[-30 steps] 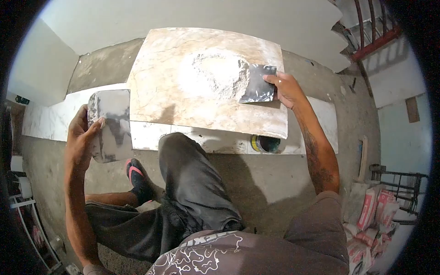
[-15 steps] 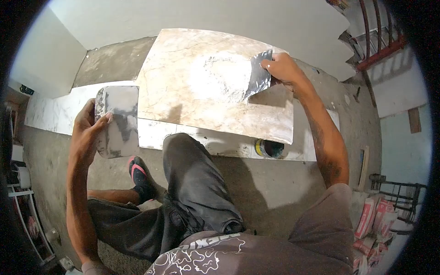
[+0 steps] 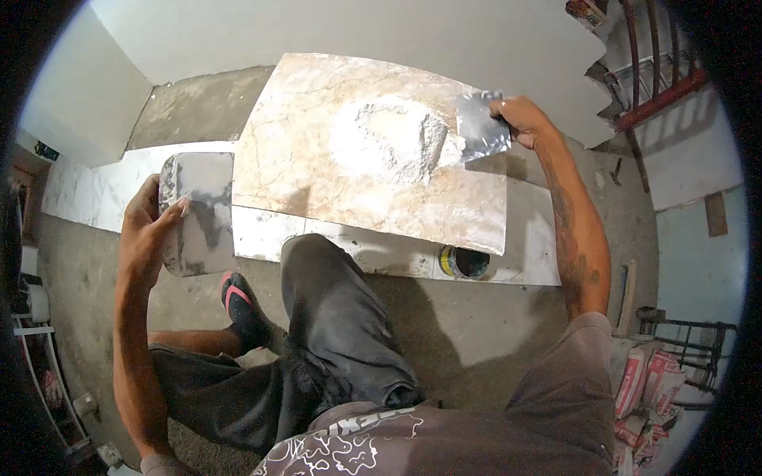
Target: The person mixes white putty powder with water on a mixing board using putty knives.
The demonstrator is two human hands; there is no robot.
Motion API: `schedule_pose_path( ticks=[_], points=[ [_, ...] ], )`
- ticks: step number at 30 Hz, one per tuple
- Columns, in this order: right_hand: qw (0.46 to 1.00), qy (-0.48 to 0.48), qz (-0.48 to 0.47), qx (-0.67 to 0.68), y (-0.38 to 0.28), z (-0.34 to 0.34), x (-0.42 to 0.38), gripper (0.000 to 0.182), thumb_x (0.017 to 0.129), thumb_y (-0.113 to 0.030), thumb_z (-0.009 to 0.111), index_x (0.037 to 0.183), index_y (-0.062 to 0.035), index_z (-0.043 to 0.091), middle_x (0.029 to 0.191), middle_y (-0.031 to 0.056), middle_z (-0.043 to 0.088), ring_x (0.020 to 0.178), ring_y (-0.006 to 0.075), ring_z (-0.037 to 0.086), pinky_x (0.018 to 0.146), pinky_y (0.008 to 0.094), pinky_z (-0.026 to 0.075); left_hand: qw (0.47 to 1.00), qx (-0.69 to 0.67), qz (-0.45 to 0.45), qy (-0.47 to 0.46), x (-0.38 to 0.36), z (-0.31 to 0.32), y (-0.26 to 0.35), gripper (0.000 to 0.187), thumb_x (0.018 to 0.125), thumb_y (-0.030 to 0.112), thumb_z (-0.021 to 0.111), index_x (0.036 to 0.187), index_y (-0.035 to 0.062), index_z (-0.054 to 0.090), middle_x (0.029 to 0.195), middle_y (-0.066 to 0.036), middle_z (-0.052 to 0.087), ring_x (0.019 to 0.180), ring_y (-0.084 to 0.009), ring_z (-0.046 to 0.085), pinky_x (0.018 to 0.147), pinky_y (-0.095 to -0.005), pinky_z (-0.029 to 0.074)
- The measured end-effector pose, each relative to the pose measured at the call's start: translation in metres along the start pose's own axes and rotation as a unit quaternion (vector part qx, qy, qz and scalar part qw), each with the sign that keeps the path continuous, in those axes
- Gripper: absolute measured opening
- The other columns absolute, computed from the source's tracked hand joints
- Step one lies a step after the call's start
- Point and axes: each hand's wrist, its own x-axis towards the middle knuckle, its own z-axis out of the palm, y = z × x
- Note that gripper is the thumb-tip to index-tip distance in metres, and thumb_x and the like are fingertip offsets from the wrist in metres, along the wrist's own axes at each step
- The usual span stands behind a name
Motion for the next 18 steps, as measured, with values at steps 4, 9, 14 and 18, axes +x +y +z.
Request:
schedule_pose_path(
  ticks=[4, 9, 14, 18],
  points=[
    [0.995, 0.027, 0.06, 0.071, 0.025, -0.006, 0.003, 0.006, 0.079, -0.002, 0.061, 0.078, -0.0031, 0.055, 0.073, 0.0027, 0.053, 0.057, 0.0131, 0.052, 0.05, 0.0301, 0.048, 1.0, 0.006, -0.006, 0.011, -0.001, -0.003, 0.001, 0.035, 0.087, 0.008, 0.065, 0.117, -0.0066, 0.055, 0.105, -0.011, 0.063, 0.095, -0.014, 0.059, 0.086, -0.0279, 0.048],
    [0.996, -0.025, 0.038, 0.08, 0.029, 0.008, 0.014, 0.004, 0.079, -0.003, 0.062, 0.078, -0.003, 0.058, 0.073, 0.0021, 0.053, 0.06, 0.0127, 0.052, 0.056, 0.0304, 0.05, 1.0, 0.001, -0.008, 0.003, -0.001, -0.005, 0.003, 0.036, 0.087, 0.009, 0.065, 0.118, -0.0069, 0.054, 0.104, -0.011, 0.063, 0.094, -0.0133, 0.059, 0.084, -0.0279, 0.049],
    [0.998, -0.047, -0.023, -0.031, 0.014, 0.023, 0.026, 0.005, 0.079, -0.006, 0.061, 0.077, -0.0025, 0.059, 0.071, 0.0004, 0.052, 0.059, 0.0102, 0.048, 0.054, 0.027, 0.042, 1.0, 0.004, 0.009, -0.01, -0.002, -0.004, 0.001, 0.044, 0.086, 0.014, 0.067, 0.122, -0.0081, 0.053, 0.105, -0.017, 0.064, 0.092, -0.018, 0.063, 0.083, -0.0313, 0.052],
    [0.988, -0.042, -0.071, -0.128, -0.018, 0.042, 0.015, 0.01, 0.078, -0.009, 0.06, 0.076, 0.0011, 0.062, 0.068, 0.0019, 0.054, 0.061, 0.0114, 0.048, 0.053, 0.0295, 0.04, 1.0, 0.014, 0.012, -0.009, -0.003, -0.005, 0.002, 0.047, 0.085, 0.016, 0.068, 0.122, -0.0084, 0.053, 0.106, -0.017, 0.064, 0.093, -0.0181, 0.062, 0.083, -0.0308, 0.052]
  ],
)
